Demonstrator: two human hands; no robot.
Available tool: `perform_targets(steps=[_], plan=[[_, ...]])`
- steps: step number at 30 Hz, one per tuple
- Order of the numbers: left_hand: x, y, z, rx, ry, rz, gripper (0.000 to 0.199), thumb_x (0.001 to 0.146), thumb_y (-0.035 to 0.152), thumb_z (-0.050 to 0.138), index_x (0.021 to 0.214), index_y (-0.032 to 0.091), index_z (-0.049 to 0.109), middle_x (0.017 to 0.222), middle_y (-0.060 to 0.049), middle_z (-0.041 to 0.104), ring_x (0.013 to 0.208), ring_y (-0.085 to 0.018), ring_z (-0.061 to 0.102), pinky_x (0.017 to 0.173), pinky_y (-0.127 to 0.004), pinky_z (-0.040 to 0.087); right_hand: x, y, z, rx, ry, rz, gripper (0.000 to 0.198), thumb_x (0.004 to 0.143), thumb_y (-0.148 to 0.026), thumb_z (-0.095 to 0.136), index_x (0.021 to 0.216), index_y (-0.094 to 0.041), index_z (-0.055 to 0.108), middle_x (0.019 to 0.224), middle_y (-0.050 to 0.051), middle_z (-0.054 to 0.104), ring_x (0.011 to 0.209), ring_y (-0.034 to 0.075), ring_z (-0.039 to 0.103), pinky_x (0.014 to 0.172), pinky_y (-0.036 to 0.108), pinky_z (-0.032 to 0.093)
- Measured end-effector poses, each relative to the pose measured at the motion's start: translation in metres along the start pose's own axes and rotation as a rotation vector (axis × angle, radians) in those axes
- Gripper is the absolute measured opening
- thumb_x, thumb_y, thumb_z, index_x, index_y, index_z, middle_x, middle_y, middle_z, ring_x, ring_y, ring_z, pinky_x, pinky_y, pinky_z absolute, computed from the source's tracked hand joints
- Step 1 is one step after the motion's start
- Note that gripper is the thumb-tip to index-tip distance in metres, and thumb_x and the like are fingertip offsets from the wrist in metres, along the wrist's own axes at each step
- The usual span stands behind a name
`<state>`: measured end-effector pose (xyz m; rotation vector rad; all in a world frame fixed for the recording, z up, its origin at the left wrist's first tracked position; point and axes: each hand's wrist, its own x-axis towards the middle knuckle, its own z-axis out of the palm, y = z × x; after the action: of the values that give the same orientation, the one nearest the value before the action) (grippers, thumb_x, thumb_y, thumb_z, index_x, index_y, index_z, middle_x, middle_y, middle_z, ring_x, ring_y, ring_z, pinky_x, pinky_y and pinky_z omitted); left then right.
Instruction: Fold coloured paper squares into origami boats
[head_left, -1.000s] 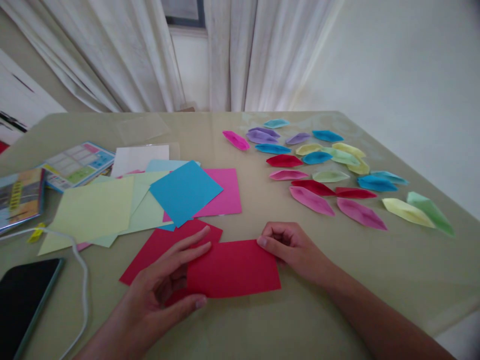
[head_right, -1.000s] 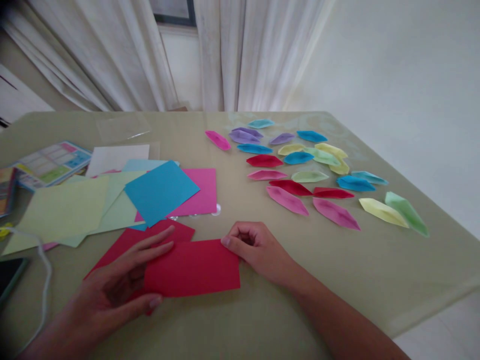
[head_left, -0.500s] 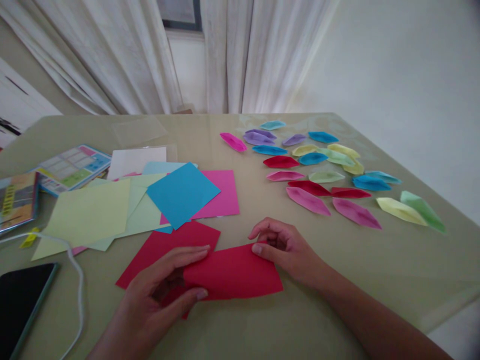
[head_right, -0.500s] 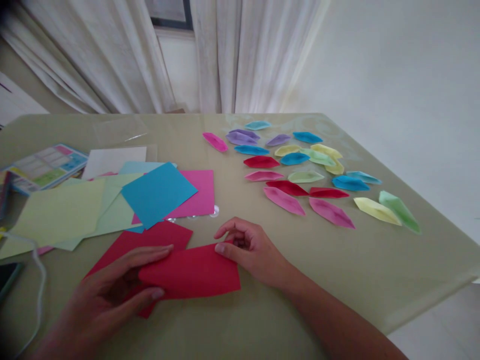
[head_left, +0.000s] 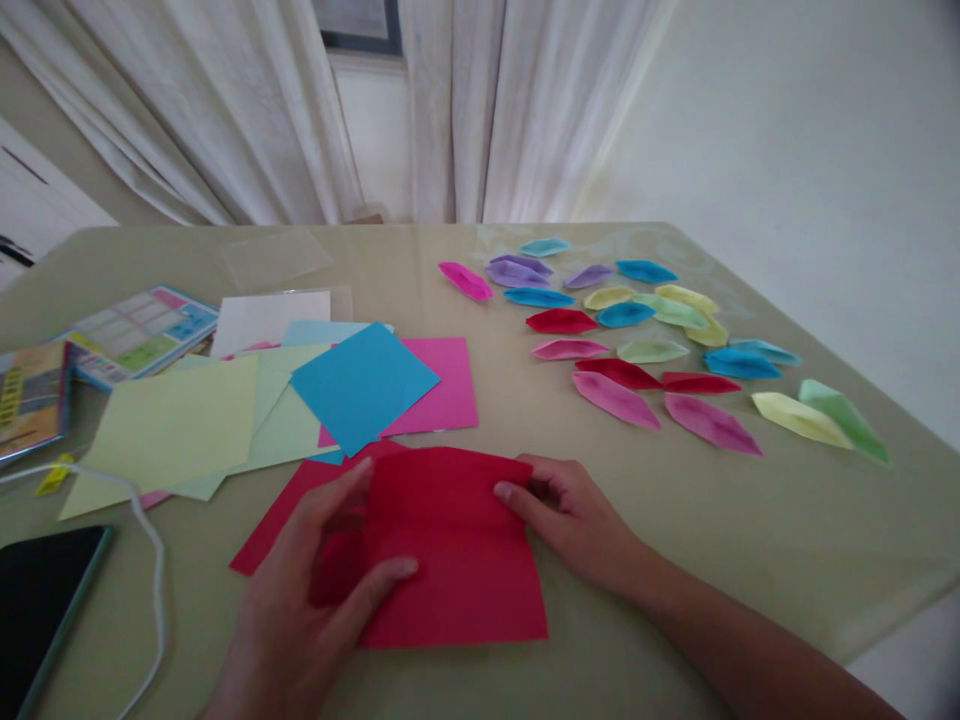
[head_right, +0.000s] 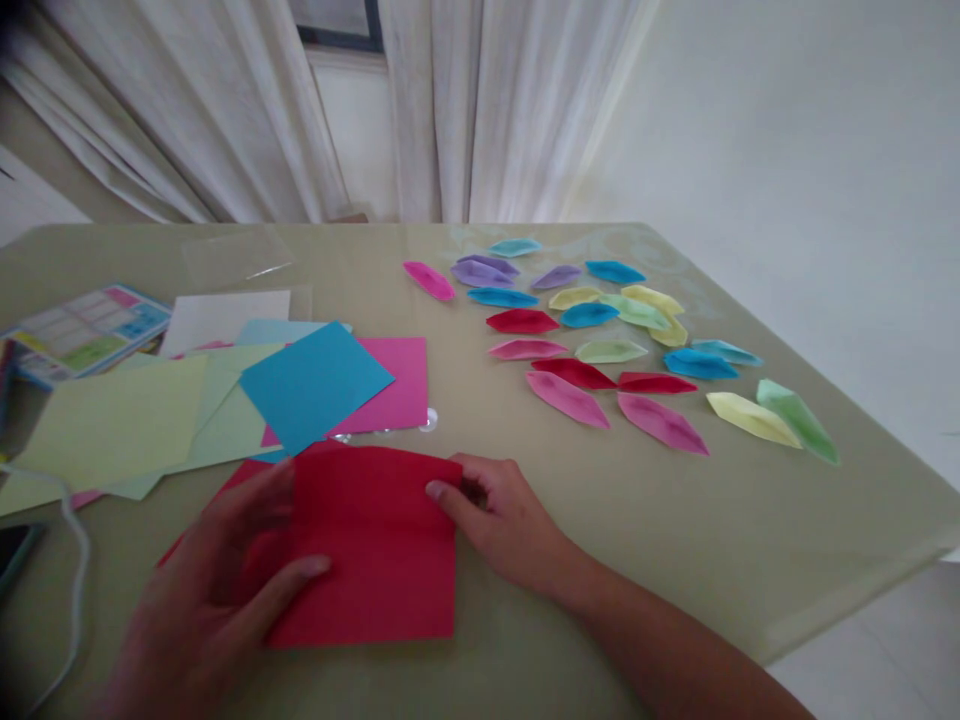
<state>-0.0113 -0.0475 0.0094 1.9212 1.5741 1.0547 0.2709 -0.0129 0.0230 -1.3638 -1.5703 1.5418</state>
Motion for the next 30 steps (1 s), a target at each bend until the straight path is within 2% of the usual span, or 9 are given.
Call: perform_targets(steps=[3,7,9,14,16,19,23,26,30], plan=[[-0.001,0.004,0.0,0.207,0.065,0.379,0.064,0.092,0.041,0.081,0.15,0.03,0.056,0.139,-0.008,0.07,0.123,-0.027,0.068,0.107,-0.038,0.055,0.002,0.004,0.003,-0.02,0.092,-0.008,0.039,0.103,-0.053,0.063,0.091,-0.016,0.07,0.083,0.003,0.07,0.074,0.016,0.061,0.062,0.024,0.047],[-0.001,0.009,-0.001,0.275,-0.263,0.672,0.037,0.107,0.027,0.057,0.144,0.026,0.064,0.134,-0.004,0.075,0.125,-0.021,0.065,0.119,-0.035,0.039,0.004,0.005,0.007,0.013,0.11,-0.032,0.031,0.103,-0.048,0.064,0.104,-0.017,0.07,0.092,0.004,0.074,0.083,0.019,0.068,0.069,0.025,0.053],[-0.001,0.005,-0.001,0.322,-0.306,0.718,0.04,0.11,0.017,0.045,0.143,0.024,0.065,0.135,-0.004,0.075,0.125,-0.021,0.066,0.12,-0.037,0.036,0.005,0.006,0.006,-0.019,0.128,-0.031,0.027,0.103,-0.043,0.065,0.113,-0.018,0.068,0.096,0.004,0.075,0.083,0.019,0.07,0.07,0.026,0.055],[-0.002,-0.006,0.004,0.357,-0.295,0.655,0.037,0.109,0.016,0.044,0.131,0.026,0.071,0.127,-0.004,0.077,0.117,-0.022,0.068,0.113,-0.039,0.046,0.003,0.01,0.0,-0.552,0.331,-0.336,0.061,0.094,-0.026,0.076,0.149,-0.025,0.051,0.13,0.014,0.066,0.104,0.026,0.067,0.086,0.039,0.059],[-0.002,-0.006,0.008,0.349,-0.27,0.603,0.028,0.108,0.02,0.051,0.121,0.026,0.075,0.122,-0.005,0.077,0.112,-0.023,0.069,0.108,-0.04,0.052,0.0,0.01,-0.002,-0.764,0.347,-0.548,0.048,0.099,-0.018,0.068,0.145,-0.026,0.057,0.138,0.015,0.061,0.118,0.028,0.061,0.099,0.044,0.054],[-0.002,-0.005,0.011,0.329,-0.281,0.556,0.023,0.106,0.026,0.056,0.118,0.027,0.076,0.118,-0.006,0.076,0.111,-0.024,0.069,0.103,-0.041,0.055,-0.003,0.009,-0.003,-0.924,0.179,-0.763,0.027,0.107,-0.013,0.054,0.126,-0.025,0.068,0.128,0.011,0.07,0.115,0.024,0.064,0.1,0.041,0.05],[-0.003,0.0,0.013,0.289,-0.286,0.52,0.025,0.107,0.024,0.054,0.115,0.028,0.077,0.114,-0.005,0.076,0.106,-0.023,0.068,0.099,-0.04,0.054,-0.002,0.005,-0.002,-0.901,-0.037,-0.756,0.019,0.109,-0.026,0.056,0.121,-0.018,0.069,0.114,0.01,0.077,0.105,0.022,0.068,0.097,0.037,0.053],[-0.004,0.007,0.013,0.257,-0.284,0.504,0.025,0.108,0.021,0.051,0.111,0.026,0.075,0.104,-0.004,0.076,0.093,-0.02,0.069,0.091,-0.036,0.052,-0.003,0.001,0.0,-0.845,-0.159,-0.76,0.041,0.102,-0.051,0.066,0.122,-0.015,0.068,0.12,0.014,0.075,0.112,0.026,0.068,0.103,0.041,0.052],[0.001,0.006,0.01,0.271,-0.302,0.534,0.019,0.106,0.033,0.059,0.116,0.025,0.073,0.111,-0.005,0.077,0.101,-0.022,0.07,0.095,-0.038,0.052,-0.005,0.001,0.0,-0.874,-0.139,-0.762,0.017,0.106,-0.031,0.06,0.109,-0.018,0.07,0.118,0.012,0.077,0.109,0.024,0.07,0.101,0.04,0.053]])
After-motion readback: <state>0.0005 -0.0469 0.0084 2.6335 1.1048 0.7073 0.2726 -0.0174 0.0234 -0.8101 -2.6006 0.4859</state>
